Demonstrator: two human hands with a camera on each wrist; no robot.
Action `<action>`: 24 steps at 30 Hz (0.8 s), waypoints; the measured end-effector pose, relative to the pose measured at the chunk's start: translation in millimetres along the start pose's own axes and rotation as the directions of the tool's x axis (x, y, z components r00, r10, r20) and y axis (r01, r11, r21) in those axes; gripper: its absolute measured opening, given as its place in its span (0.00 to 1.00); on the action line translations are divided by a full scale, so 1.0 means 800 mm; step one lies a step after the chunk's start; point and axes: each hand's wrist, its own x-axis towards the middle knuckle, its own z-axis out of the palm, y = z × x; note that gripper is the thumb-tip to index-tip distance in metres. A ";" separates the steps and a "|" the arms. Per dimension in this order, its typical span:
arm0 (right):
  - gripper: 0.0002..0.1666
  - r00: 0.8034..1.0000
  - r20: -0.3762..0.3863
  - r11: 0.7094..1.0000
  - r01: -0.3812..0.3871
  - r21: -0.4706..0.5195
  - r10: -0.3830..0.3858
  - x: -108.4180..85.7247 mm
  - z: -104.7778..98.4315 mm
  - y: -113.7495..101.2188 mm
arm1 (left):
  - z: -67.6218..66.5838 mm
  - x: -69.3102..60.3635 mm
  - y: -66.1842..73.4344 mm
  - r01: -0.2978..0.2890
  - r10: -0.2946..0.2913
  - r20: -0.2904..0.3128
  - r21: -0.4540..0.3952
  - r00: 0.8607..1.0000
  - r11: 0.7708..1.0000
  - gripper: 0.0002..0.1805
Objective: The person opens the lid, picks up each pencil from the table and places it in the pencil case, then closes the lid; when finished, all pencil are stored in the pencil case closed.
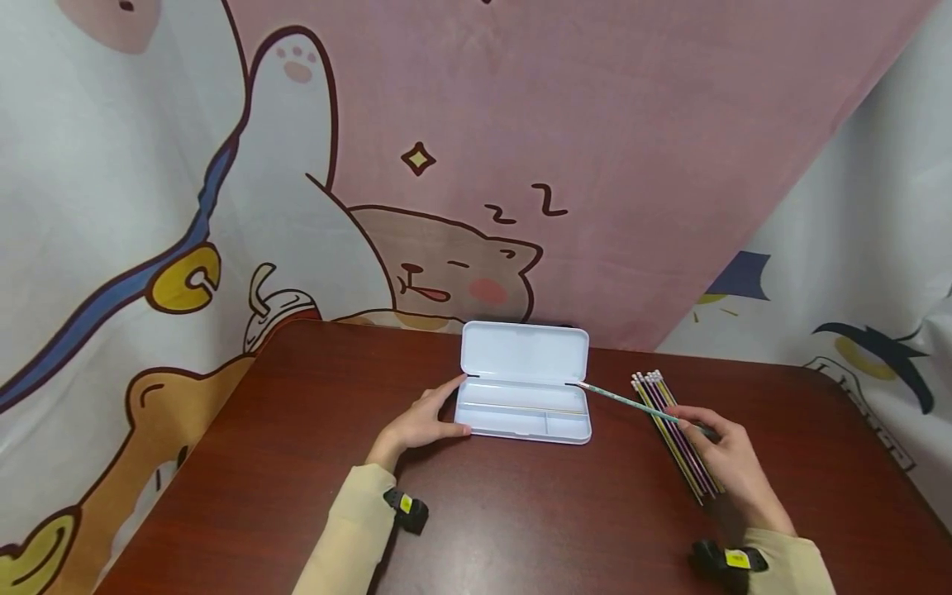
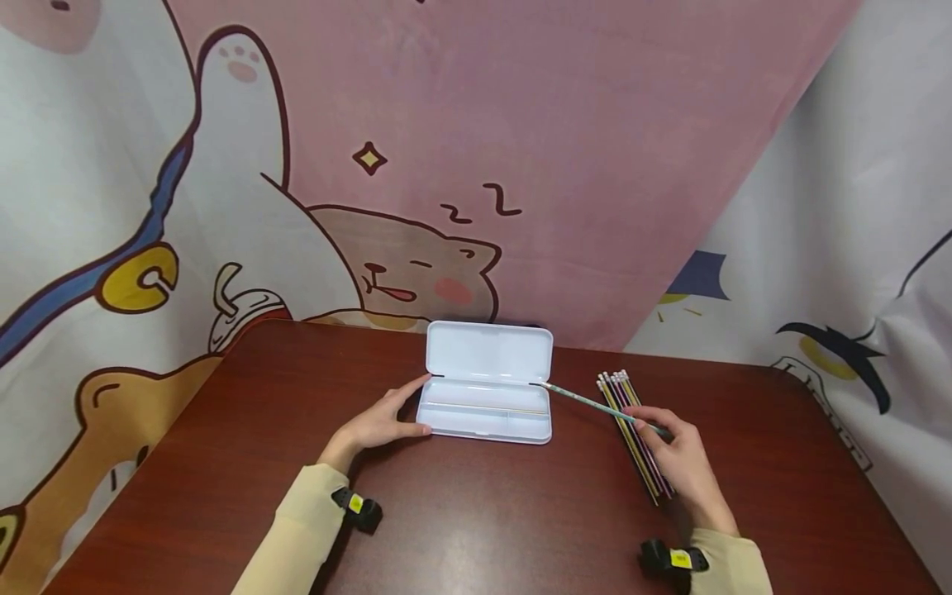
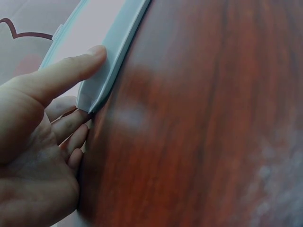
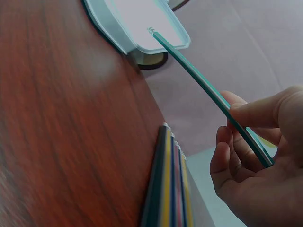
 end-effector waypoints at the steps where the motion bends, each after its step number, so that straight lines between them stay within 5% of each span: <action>1: 0.16 1.000 0.003 1.000 0.016 0.003 -0.016 0.000 0.003 0.000 | 0.000 0.000 0.000 0.000 0.000 0.000 0.003 1.000 1.000 0.47; 24: 0.11 0.983 0.135 0.992 0.127 -0.021 -0.123 0.018 0.063 -0.019 | 0.000 0.001 -0.001 0.023 -0.023 0.002 0.002 1.000 1.000 0.47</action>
